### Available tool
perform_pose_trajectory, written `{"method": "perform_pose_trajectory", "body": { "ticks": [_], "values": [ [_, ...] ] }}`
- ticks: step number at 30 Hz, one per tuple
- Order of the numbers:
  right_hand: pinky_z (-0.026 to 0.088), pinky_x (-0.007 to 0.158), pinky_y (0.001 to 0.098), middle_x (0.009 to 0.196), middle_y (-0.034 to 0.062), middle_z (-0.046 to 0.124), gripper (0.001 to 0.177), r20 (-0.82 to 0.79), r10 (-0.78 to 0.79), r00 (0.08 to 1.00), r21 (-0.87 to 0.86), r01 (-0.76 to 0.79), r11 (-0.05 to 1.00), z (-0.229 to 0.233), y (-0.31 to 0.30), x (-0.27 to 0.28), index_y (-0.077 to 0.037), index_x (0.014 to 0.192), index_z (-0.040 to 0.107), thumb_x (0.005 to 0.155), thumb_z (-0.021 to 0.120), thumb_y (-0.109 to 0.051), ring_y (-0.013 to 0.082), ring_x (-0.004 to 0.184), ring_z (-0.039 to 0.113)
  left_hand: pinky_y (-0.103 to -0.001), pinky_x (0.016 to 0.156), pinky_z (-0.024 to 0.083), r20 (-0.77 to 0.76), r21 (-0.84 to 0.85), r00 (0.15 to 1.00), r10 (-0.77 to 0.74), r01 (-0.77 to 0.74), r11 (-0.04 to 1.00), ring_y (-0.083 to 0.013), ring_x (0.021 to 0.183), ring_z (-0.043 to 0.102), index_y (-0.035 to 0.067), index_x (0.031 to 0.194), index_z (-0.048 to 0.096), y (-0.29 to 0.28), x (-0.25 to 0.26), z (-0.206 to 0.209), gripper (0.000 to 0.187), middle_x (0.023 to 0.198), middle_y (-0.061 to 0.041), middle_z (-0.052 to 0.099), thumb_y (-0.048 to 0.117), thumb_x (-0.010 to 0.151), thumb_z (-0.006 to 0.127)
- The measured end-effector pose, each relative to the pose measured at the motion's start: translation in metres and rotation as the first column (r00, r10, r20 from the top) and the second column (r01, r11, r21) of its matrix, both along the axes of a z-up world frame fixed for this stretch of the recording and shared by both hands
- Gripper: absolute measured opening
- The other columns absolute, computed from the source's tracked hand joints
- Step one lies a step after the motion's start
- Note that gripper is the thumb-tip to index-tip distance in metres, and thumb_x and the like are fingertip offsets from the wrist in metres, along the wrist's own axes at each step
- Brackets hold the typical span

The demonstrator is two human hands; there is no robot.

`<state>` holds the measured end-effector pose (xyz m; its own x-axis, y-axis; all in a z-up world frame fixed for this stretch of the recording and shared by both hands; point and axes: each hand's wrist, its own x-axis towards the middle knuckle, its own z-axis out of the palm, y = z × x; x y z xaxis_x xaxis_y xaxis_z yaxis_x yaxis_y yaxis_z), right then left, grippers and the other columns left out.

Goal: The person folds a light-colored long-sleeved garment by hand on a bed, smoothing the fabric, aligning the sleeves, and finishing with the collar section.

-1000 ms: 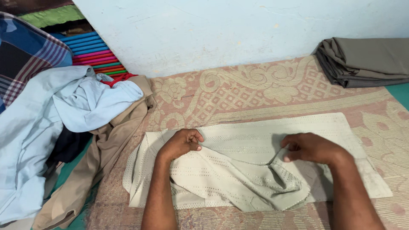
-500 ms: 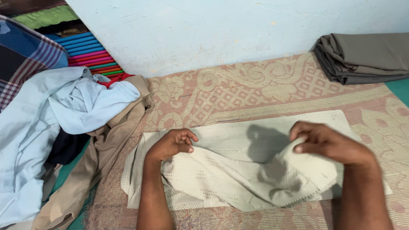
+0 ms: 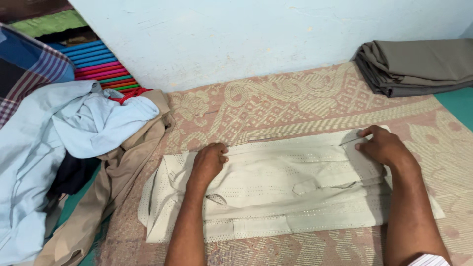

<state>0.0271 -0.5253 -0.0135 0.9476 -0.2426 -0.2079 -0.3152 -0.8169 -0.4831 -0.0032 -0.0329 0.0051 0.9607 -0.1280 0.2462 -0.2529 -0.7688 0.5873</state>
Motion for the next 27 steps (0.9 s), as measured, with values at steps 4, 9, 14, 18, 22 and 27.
{"method": "perform_pose_trajectory", "body": {
  "ticks": [4, 9, 14, 18, 22, 27],
  "values": [
    [0.053, 0.098, 0.0505, 0.128, 0.0229, 0.071, 0.048, 0.318, -0.041, 0.947, -0.142, 0.091, 0.986, 0.016, 0.029, -0.016, -0.005, 0.133, 0.065, 0.093, 0.078, -0.029, 0.0399, 0.118, 0.067, -0.048, 0.09, 0.046, 0.169, 0.169, 0.985, -0.028, -0.001, 0.986, -0.0321, 0.103, 0.065, 0.005, 0.099, 0.073, -0.01, -0.013, 0.01, 0.025, 0.101, -0.012, 0.071, 0.007, 0.075, 0.081],
    [0.031, 0.119, 0.0492, 0.159, 0.0313, 0.032, 0.099, 0.407, 0.636, 0.655, -0.215, -0.609, 0.764, 0.012, 0.113, -0.025, -0.004, 0.15, 0.039, 0.074, 0.081, -0.05, 0.0455, 0.147, 0.03, -0.055, 0.108, 0.038, 0.273, 0.294, 0.925, -0.265, 0.183, 0.938, -0.0378, 0.129, 0.054, 0.0, 0.119, 0.071, -0.081, -0.032, -0.015, 0.048, 0.13, -0.02, 0.066, 0.03, 0.082, 0.078],
    [0.001, 0.123, 0.0601, 0.17, 0.0121, -0.013, 0.122, -0.323, 0.723, 0.611, -0.249, -0.792, 0.558, 0.016, 0.171, -0.055, -0.025, 0.165, 0.0, 0.08, 0.069, -0.076, 0.035, 0.155, -0.019, -0.063, 0.12, 0.018, -0.095, 0.215, 0.936, -0.34, 0.353, 0.911, -0.0442, 0.153, 0.025, 0.003, 0.153, 0.043, -0.129, -0.063, -0.02, 0.073, 0.159, -0.028, 0.037, 0.043, 0.095, 0.065],
    [-0.003, 0.121, 0.0673, 0.172, 0.0088, -0.018, 0.127, -0.42, 0.677, 0.605, -0.292, -0.796, 0.53, 0.022, 0.177, -0.057, -0.029, 0.164, -0.005, 0.075, 0.063, -0.088, 0.0338, 0.156, -0.024, -0.067, 0.12, 0.014, -0.101, 0.257, 0.937, -0.335, 0.35, 0.901, -0.0427, 0.156, 0.02, 0.012, 0.161, 0.033, -0.123, -0.064, -0.021, 0.08, 0.165, -0.024, 0.03, 0.058, 0.098, 0.05],
    [-0.004, 0.119, 0.0689, 0.172, 0.0057, -0.021, 0.131, -0.425, 0.672, 0.606, -0.287, -0.795, 0.535, 0.023, 0.176, -0.055, -0.032, 0.163, -0.008, 0.07, 0.062, -0.092, 0.0314, 0.156, -0.026, -0.066, 0.118, 0.002, -0.188, 0.373, 0.96, -0.207, 0.265, 0.889, -0.0426, 0.155, 0.006, 0.013, 0.159, 0.026, -0.11, -0.068, -0.019, 0.085, 0.166, -0.028, 0.017, 0.068, 0.097, 0.044],
    [-0.007, 0.119, 0.0709, 0.173, 0.0034, -0.019, 0.132, -0.41, 0.656, 0.634, -0.234, -0.768, 0.596, 0.025, 0.178, -0.056, -0.038, 0.164, -0.007, 0.066, 0.065, -0.091, 0.0306, 0.156, -0.026, -0.071, 0.118, -0.007, -0.243, 0.515, 0.94, 0.241, -0.085, 0.853, -0.04, 0.158, 0.002, 0.016, 0.162, 0.025, -0.04, -0.075, -0.017, 0.089, 0.169, -0.021, 0.013, 0.073, 0.095, 0.038]
  ]
}}
